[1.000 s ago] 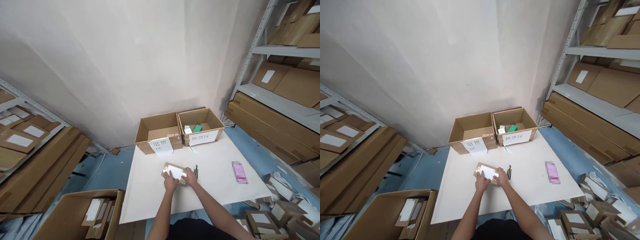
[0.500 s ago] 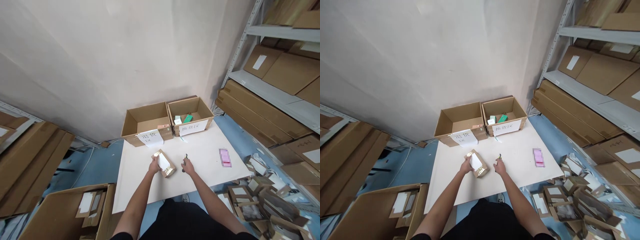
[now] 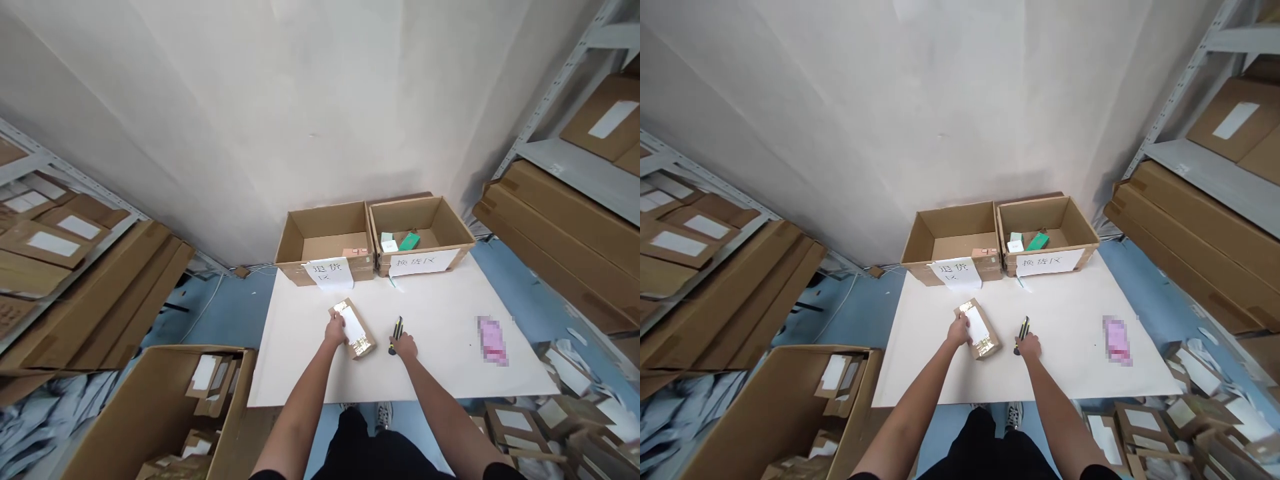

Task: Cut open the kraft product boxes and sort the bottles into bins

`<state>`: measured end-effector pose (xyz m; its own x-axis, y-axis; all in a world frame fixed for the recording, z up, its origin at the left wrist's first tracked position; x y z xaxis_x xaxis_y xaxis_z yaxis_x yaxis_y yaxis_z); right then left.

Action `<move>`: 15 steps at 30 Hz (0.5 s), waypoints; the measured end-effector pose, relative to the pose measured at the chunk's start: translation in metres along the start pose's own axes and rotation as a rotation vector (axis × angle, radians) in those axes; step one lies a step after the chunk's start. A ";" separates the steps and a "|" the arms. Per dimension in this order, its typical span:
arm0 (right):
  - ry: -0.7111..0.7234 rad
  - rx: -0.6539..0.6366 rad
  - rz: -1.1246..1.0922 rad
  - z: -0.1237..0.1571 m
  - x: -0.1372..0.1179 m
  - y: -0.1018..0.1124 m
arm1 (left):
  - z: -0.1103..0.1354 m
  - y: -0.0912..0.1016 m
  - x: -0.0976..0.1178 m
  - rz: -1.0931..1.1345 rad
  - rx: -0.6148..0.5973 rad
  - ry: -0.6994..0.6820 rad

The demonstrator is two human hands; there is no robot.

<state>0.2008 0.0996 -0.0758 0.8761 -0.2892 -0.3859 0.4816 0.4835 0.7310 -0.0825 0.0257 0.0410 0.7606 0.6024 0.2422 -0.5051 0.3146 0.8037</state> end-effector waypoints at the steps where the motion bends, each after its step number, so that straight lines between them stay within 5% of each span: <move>1: -0.002 0.012 -0.002 -0.001 -0.003 -0.004 | -0.002 -0.002 0.000 0.007 -0.003 0.007; 5: -0.044 -0.072 -0.048 0.000 -0.011 -0.004 | -0.003 -0.005 0.001 0.033 -0.004 -0.001; 10: -0.022 -0.176 -0.117 0.015 -0.029 0.024 | 0.004 -0.004 0.002 0.111 -0.010 -0.035; 15: 0.279 -0.090 -0.207 0.053 -0.076 0.050 | 0.009 0.000 0.005 0.118 -0.026 -0.036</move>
<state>0.1575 0.1023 0.0197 0.7268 -0.1576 -0.6685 0.6387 0.5128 0.5736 -0.0752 0.0215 0.0468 0.7095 0.6095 0.3537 -0.6018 0.2629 0.7541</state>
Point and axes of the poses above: each hand's wrist, its own z-axis away from the middle knuckle, its own y-axis out of the back of the hand, x = y × z, the point moved 1 cm from there along -z, towards the middle knuckle, and after that the axes turned 8 degrees about -z, right-handed, at the moved point
